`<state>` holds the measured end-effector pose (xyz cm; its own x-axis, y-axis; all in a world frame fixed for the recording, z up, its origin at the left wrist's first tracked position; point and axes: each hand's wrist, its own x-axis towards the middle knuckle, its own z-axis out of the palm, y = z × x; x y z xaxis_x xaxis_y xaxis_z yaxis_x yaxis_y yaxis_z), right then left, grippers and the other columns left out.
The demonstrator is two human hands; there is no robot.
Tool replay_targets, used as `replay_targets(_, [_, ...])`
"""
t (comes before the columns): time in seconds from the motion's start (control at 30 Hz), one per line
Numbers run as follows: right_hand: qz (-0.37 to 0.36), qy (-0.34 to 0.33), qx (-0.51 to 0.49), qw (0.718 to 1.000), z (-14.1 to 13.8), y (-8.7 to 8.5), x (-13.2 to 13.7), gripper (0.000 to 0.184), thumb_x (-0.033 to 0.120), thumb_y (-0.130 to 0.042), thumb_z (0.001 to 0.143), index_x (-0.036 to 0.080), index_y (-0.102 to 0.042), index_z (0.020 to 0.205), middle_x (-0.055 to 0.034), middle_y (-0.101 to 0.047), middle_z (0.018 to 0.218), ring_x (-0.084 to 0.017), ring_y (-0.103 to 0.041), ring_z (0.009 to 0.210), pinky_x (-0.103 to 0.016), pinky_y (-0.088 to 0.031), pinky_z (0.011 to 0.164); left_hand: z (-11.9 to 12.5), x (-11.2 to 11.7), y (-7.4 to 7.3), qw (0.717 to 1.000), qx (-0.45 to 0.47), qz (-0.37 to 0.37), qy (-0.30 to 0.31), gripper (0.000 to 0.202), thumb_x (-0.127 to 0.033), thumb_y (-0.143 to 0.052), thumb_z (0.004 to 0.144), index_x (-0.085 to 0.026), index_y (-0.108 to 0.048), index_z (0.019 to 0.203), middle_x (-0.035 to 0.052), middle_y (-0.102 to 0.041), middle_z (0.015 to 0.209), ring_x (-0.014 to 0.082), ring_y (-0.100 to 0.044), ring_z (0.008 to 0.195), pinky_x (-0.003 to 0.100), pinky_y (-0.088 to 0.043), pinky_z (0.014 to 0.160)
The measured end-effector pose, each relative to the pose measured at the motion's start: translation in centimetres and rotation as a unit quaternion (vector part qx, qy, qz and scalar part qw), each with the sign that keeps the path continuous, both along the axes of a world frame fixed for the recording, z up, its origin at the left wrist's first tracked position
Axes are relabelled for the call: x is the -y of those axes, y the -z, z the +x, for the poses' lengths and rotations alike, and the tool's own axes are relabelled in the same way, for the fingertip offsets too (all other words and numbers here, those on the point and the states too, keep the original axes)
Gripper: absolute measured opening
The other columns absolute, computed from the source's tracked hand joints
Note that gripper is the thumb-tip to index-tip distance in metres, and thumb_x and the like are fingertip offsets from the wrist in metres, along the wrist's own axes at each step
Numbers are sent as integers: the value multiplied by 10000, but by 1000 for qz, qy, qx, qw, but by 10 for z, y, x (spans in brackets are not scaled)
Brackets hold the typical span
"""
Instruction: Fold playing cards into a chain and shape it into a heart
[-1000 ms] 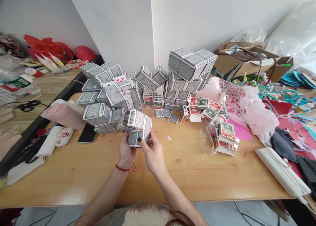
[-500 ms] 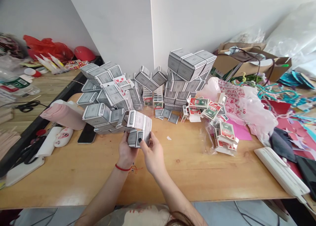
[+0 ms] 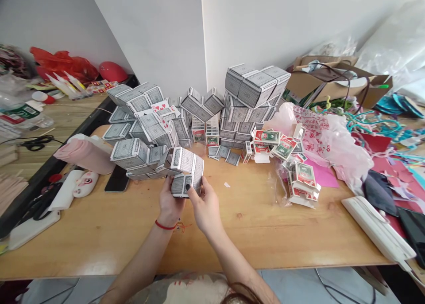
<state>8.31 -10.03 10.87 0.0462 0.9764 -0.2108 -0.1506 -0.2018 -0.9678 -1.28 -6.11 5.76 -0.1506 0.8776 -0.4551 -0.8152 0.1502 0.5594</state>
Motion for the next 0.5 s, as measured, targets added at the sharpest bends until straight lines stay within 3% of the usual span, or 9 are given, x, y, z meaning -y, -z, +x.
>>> replay_targets(0.5, [12, 8, 28, 999, 1, 3, 1, 370, 396, -502, 777, 162, -547, 1060, -69, -636, 961, -192, -585, 831, -289, -449, 759, 2, 3, -2, 1000, 1, -15, 18, 285, -349, -477, 804, -157, -625, 954, 32, -684, 835, 148, -636, 704, 278, -469, 695])
